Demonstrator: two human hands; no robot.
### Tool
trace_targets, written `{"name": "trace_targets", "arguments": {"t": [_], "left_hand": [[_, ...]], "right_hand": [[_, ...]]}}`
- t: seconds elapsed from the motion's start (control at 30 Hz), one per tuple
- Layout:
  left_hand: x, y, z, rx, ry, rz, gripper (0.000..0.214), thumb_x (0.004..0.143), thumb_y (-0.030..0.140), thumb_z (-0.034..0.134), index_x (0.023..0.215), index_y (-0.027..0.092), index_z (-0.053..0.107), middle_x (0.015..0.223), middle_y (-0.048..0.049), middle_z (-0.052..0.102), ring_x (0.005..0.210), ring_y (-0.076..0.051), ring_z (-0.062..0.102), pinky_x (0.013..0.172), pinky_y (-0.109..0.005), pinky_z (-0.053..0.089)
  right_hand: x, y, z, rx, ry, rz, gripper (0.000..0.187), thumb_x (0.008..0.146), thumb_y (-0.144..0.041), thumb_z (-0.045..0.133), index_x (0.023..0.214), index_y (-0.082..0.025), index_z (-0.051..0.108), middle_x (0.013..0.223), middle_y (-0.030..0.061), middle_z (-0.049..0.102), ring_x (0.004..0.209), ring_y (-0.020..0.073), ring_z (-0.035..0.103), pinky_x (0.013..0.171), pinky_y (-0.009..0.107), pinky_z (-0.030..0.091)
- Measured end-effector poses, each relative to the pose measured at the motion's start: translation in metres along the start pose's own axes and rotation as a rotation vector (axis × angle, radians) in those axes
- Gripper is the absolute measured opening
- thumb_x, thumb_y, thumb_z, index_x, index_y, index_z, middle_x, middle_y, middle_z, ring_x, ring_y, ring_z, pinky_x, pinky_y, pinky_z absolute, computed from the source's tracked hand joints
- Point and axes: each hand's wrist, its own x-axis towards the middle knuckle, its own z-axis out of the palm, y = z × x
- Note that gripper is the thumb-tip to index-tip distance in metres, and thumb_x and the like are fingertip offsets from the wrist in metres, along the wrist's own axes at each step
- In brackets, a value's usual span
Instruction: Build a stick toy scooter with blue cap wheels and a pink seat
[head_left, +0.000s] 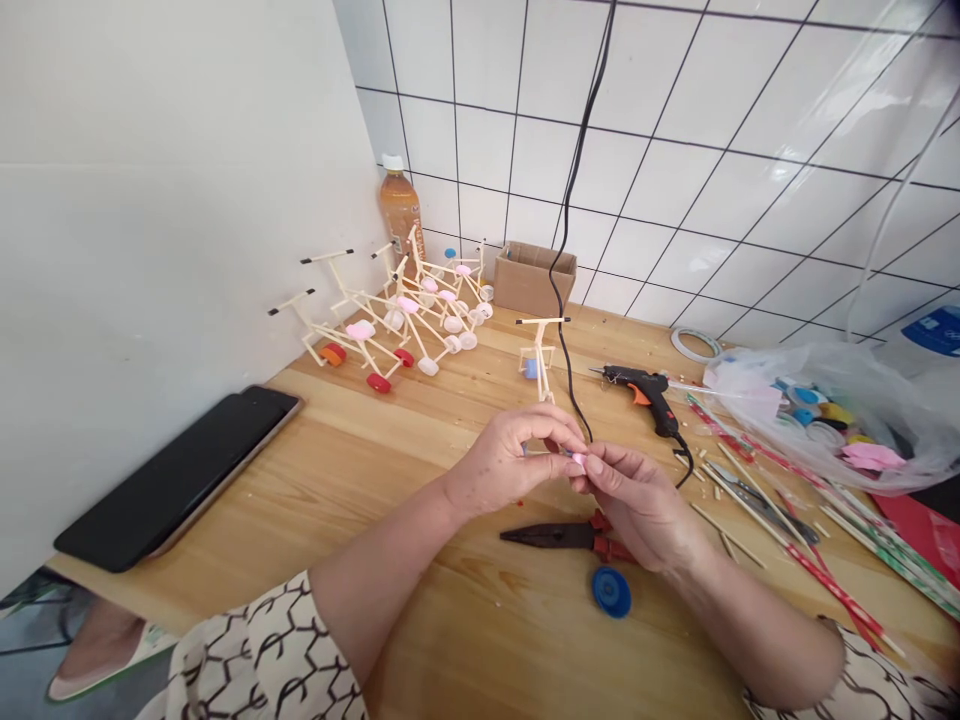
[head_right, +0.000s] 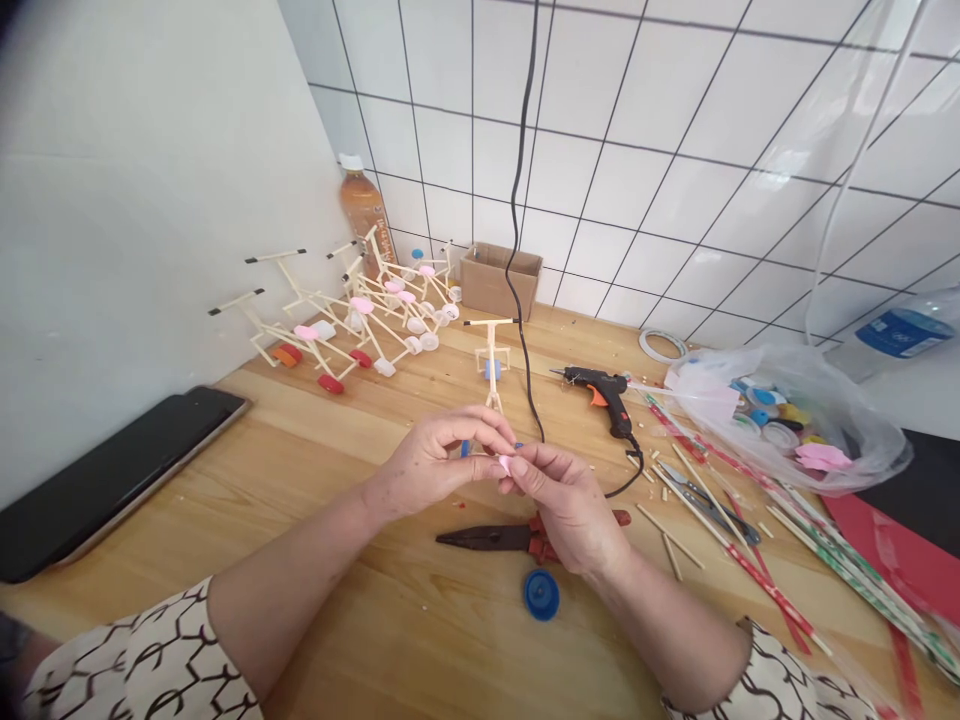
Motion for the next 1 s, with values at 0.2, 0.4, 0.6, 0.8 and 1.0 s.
{"name": "trace_targets", "arguments": {"t": [0.2, 0.4, 0.6, 0.8, 1.0], "left_hand": [[-0.0029, -0.0043, 0.0043, -0.012, 0.020, 0.028, 0.004, 0.074, 0.018, 0.068, 0.072, 0.014, 0.067, 0.086, -0.0056, 0.065, 0.081, -0.015, 0.062, 0.078, -0.030, 0.051], [-0.0005, -0.0065, 0.0020, -0.044, -0.003, -0.009, 0.005, 0.074, 0.016, 0.067, 0.079, 0.014, 0.069, 0.086, -0.0052, 0.065, 0.082, -0.013, 0.062, 0.079, -0.027, 0.050], [0.0007, -0.0055, -0.0002, -0.091, 0.005, -0.033, 0.005, 0.074, 0.018, 0.068, 0.074, 0.013, 0.070, 0.086, -0.0054, 0.065, 0.082, -0.013, 0.062, 0.080, -0.024, 0.049], [-0.0006, -0.0067, 0.0014, -0.090, 0.001, -0.024, 0.004, 0.075, 0.015, 0.066, 0.075, 0.014, 0.069, 0.085, -0.0049, 0.065, 0.081, -0.013, 0.062, 0.078, -0.025, 0.049], [-0.0003, -0.0074, 0.0015, -0.146, -0.012, -0.069, 0.004, 0.075, 0.014, 0.065, 0.075, 0.013, 0.069, 0.086, -0.0049, 0.065, 0.080, -0.013, 0.062, 0.076, -0.025, 0.050]], "right_hand": [[-0.0023, 0.0069, 0.0009, -0.040, 0.019, -0.031, 0.021, 0.066, -0.038, 0.075, 0.069, -0.018, 0.070, 0.063, 0.0006, 0.061, 0.063, 0.0121, 0.049, 0.065, 0.026, 0.037], [-0.0019, 0.0039, 0.0018, 0.014, 0.038, 0.007, 0.024, 0.064, -0.038, 0.076, 0.067, -0.016, 0.068, 0.060, -0.0004, 0.058, 0.060, 0.0103, 0.045, 0.061, 0.024, 0.033], [-0.0025, 0.0009, 0.0016, 0.049, -0.003, 0.026, 0.023, 0.068, -0.038, 0.072, 0.066, -0.016, 0.067, 0.062, 0.0002, 0.057, 0.061, 0.0107, 0.045, 0.061, 0.025, 0.033], [-0.0037, 0.0029, 0.0024, -0.003, 0.017, 0.012, 0.021, 0.063, -0.035, 0.077, 0.069, -0.016, 0.068, 0.062, -0.0005, 0.058, 0.062, 0.0107, 0.046, 0.063, 0.025, 0.033], [-0.0049, 0.0012, 0.0035, -0.034, 0.012, 0.004, 0.023, 0.064, -0.037, 0.075, 0.067, -0.016, 0.067, 0.060, -0.0005, 0.057, 0.062, 0.0111, 0.045, 0.064, 0.026, 0.032]]}}
